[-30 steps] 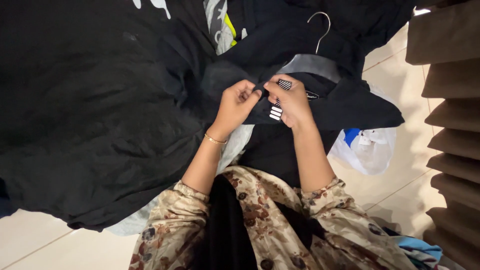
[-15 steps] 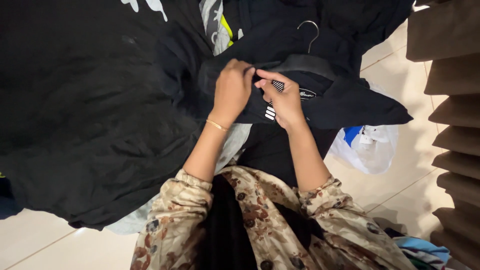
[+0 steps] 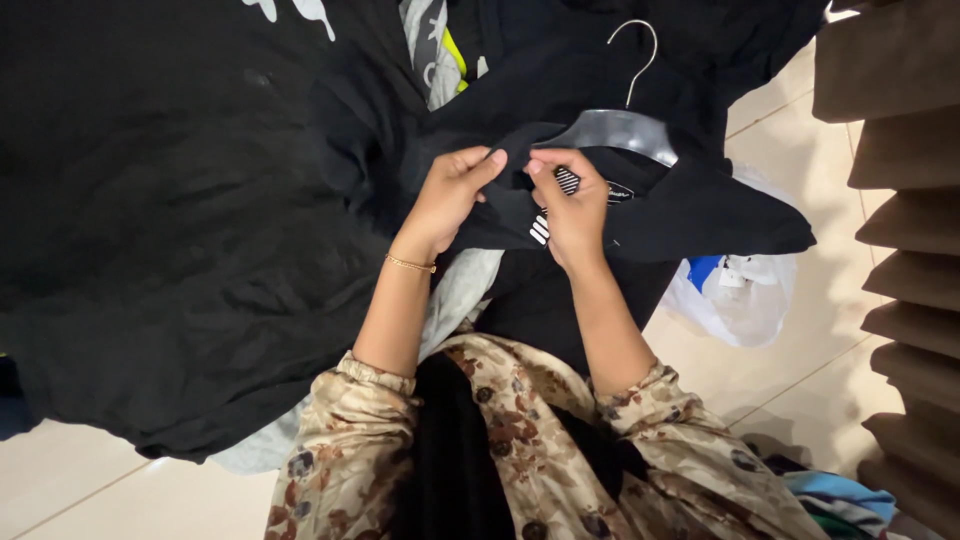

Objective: Using a tagging gun to attach price or brand tags to various shirts in a pile.

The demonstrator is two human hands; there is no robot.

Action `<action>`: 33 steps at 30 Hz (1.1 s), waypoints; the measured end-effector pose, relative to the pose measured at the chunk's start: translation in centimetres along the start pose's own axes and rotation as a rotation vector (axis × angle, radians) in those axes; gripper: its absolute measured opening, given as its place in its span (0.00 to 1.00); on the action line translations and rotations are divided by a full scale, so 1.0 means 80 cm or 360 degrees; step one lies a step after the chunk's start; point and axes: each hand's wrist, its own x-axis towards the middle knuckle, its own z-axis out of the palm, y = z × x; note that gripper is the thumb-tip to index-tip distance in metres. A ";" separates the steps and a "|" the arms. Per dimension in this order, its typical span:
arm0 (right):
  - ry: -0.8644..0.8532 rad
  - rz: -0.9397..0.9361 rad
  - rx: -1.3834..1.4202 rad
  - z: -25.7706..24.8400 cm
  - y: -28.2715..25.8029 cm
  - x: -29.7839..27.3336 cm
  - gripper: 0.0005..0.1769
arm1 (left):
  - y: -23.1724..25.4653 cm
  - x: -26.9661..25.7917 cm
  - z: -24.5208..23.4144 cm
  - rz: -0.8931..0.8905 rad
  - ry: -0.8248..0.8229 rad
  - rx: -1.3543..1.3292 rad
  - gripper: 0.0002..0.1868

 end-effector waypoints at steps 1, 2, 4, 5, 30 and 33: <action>-0.0003 0.0001 -0.0004 -0.004 0.004 0.000 0.07 | 0.001 -0.002 0.001 0.0000 0.0002 -0.0005 0.13; -0.0006 -0.0033 -0.0011 -0.008 0.009 -0.001 0.06 | 0.002 -0.005 0.001 0.0033 -0.0036 0.0022 0.13; -0.0013 -0.0068 -0.0021 -0.014 0.014 -0.004 0.05 | 0.003 -0.009 0.001 0.0068 -0.0071 0.0044 0.13; -0.0049 -0.0086 -0.0088 -0.016 0.015 -0.006 0.04 | 0.001 -0.010 0.001 0.0105 -0.0089 0.0041 0.12; -0.0368 0.0622 0.0510 -0.016 -0.013 0.002 0.03 | 0.017 -0.036 0.020 0.0677 0.0122 0.0424 0.06; -0.0456 0.0620 0.0506 -0.020 -0.016 0.002 0.04 | 0.015 -0.038 0.027 0.0701 0.0305 0.0441 0.08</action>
